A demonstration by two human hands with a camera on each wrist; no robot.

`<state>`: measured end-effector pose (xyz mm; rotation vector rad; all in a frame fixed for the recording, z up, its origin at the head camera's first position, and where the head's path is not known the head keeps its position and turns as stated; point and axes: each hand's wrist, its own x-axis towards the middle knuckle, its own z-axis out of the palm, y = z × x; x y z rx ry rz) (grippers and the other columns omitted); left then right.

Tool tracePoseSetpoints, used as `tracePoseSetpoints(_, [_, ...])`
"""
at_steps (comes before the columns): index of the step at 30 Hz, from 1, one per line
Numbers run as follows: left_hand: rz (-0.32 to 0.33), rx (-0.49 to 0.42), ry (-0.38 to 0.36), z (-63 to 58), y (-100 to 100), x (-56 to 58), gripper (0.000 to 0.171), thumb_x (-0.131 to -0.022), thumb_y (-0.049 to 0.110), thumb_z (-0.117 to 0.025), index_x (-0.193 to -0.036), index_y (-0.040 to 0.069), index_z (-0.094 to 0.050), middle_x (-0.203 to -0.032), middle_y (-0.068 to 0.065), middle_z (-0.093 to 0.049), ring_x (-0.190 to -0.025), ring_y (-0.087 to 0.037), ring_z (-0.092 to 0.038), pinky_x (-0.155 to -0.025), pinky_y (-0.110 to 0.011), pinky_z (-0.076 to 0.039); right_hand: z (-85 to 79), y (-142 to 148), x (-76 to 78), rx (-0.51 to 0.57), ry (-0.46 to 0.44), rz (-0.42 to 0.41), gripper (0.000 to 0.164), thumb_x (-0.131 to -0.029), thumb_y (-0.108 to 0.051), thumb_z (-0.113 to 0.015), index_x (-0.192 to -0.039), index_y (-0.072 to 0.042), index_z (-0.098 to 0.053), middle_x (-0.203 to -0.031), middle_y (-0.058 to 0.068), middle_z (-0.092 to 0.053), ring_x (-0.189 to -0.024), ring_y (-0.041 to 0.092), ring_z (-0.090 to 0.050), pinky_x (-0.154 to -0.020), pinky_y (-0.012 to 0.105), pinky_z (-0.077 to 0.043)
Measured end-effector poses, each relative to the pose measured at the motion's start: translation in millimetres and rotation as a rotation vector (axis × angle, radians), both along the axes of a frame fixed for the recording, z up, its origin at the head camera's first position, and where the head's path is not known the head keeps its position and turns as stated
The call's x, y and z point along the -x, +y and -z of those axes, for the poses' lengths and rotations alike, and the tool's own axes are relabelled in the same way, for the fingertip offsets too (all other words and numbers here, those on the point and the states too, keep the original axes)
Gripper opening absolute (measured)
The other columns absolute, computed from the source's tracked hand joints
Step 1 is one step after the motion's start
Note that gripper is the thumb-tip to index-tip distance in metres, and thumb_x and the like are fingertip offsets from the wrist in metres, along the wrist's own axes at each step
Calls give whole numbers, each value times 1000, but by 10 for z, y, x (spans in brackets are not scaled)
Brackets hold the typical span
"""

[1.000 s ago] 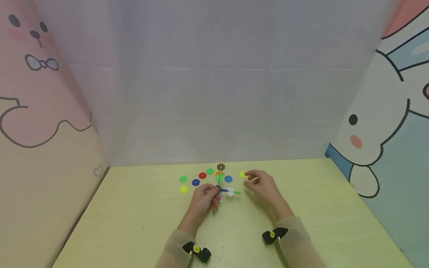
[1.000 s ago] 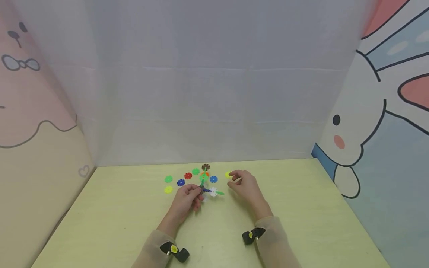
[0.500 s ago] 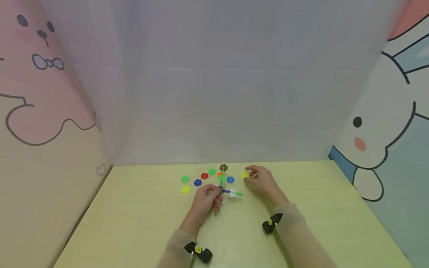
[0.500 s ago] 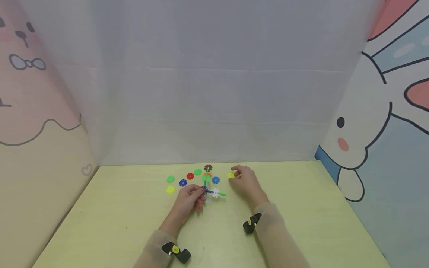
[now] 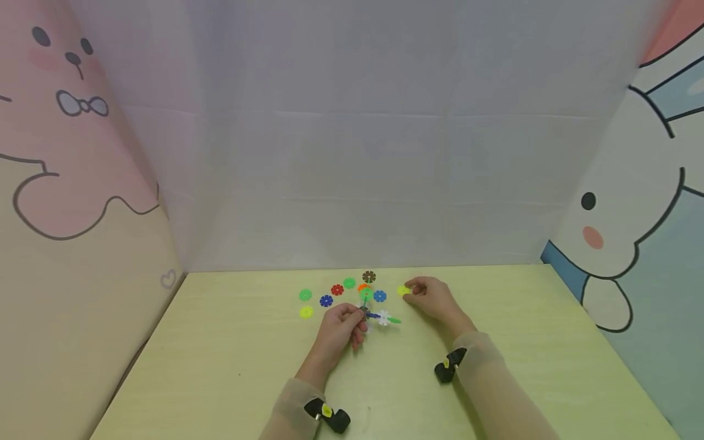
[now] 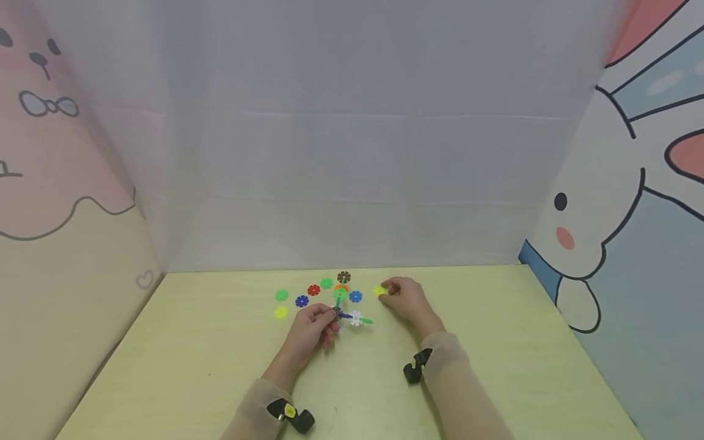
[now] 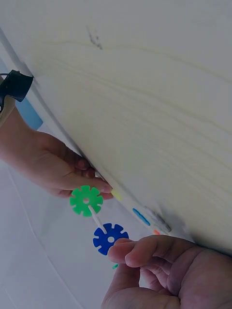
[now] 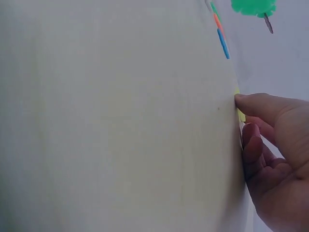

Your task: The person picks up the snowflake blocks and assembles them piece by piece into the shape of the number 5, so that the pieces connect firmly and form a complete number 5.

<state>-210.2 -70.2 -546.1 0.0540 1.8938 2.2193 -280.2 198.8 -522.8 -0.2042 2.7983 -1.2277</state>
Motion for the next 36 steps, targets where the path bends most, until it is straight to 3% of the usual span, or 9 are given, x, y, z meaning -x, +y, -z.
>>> tracePoseSetpoints(6, [-1,10,-7,14,-1,0,18,-110,10,-64,-110,-8,-64,-81,-8,-72,-57,-10,-61,-51,-24,-53,-51,-41,-70,6,-24,-19,26,-94,-13,-85,-115,-3,-74,-103,8,-71,-91,22,-64,-84,39,-53])
tracePoseSetpoints(13, [2,1,10,-11,1,-16,18,-110,10,-64,-108,-9,-64,-79,-8,-71,-56,-10,-60,-50,-24,-52,-55,-38,-222,65,-21,1,17,-96,-15,-85,-106,-6,-75,-91,1,-75,-78,16,-68,-76,31,-56])
tracePoseSetpoints(26, [-5,-4,23,-1,10,-13,18,-110,10,-64,-108,-8,-65,-79,-8,-71,-56,-10,-60,-50,-23,-52,-75,-46,-460,310,-93,77,17,-101,-15,-80,-103,1,-77,-86,6,-78,-77,19,-74,-71,28,-58])
tracePoseSetpoints(31, [-13,-4,9,13,16,-12,18,-111,9,-63,-108,-8,-65,-79,-8,-71,-56,-10,-60,-50,-24,-52,-7,-99,-577,501,-200,106,17,-100,-10,-79,-106,6,-76,-86,10,-79,-75,18,-74,-70,26,-60])
tracePoseSetpoints(36, [-19,-8,23,3,14,-7,19,-111,10,-62,-108,-9,-64,-79,-8,-70,-56,-11,-60,-50,-24,-52,18,-133,-654,614,-212,143,20,-101,-7,-78,-110,10,-75,-90,12,-79,-75,18,-74,-70,26,-61])
